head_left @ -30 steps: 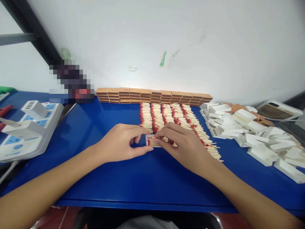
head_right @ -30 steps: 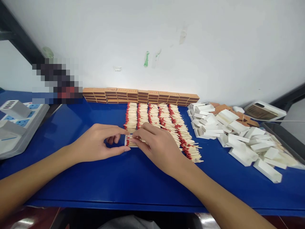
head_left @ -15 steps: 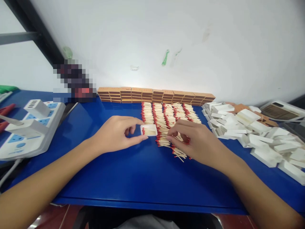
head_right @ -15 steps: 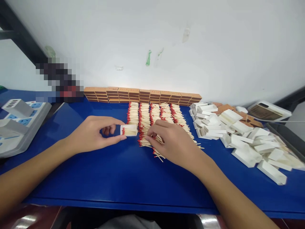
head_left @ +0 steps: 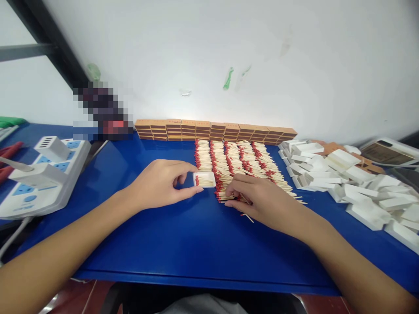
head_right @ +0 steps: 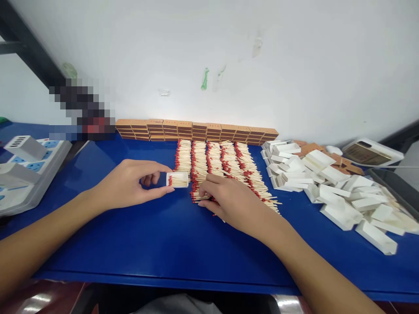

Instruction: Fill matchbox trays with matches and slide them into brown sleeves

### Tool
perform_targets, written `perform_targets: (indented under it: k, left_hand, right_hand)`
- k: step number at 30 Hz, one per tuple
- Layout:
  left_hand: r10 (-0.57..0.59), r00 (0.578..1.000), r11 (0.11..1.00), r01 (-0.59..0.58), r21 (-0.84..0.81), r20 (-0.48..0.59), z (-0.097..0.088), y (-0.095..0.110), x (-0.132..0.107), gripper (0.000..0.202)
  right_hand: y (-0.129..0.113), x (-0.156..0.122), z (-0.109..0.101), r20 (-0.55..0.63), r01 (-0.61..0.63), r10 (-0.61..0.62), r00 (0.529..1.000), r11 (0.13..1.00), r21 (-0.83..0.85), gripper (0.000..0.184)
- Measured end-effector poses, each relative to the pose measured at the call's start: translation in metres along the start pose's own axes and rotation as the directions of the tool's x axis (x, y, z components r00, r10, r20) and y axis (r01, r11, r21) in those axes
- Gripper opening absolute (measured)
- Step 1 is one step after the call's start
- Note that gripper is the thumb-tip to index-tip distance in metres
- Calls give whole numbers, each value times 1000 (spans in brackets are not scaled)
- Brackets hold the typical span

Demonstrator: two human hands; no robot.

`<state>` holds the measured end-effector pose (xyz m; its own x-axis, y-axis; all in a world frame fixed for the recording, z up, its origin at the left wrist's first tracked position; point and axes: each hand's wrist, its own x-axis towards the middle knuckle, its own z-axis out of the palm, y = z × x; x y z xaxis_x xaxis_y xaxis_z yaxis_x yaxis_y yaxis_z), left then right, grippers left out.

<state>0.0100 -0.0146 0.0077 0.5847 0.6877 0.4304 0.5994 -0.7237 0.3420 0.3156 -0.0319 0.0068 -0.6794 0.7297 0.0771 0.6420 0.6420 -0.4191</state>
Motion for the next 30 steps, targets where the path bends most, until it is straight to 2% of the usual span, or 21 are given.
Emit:
perform_targets:
  k: [5,12,20,30]
  left_hand:
    - [5,1000,1000,-5,3,6,1,-1,-1,31]
    - [30,1000,1000,-30,5,-3,1,0,-1,29]
    - [21,1000,1000,-21,11,1,1,-1,-1,30]
    - [26,1000,1000,-26,11,4,2,0,-1,29]
  right_hand:
    - [3,0,0,46,-14,13,999,1000,23,16]
    - [-2,0,1,50,-66,65,997,998,12,18]
    - [-8,0,-3,55,-45,46,997,999,-16,16]
    - [-12,-1,3,25,42,-38,999,986,-160,19]
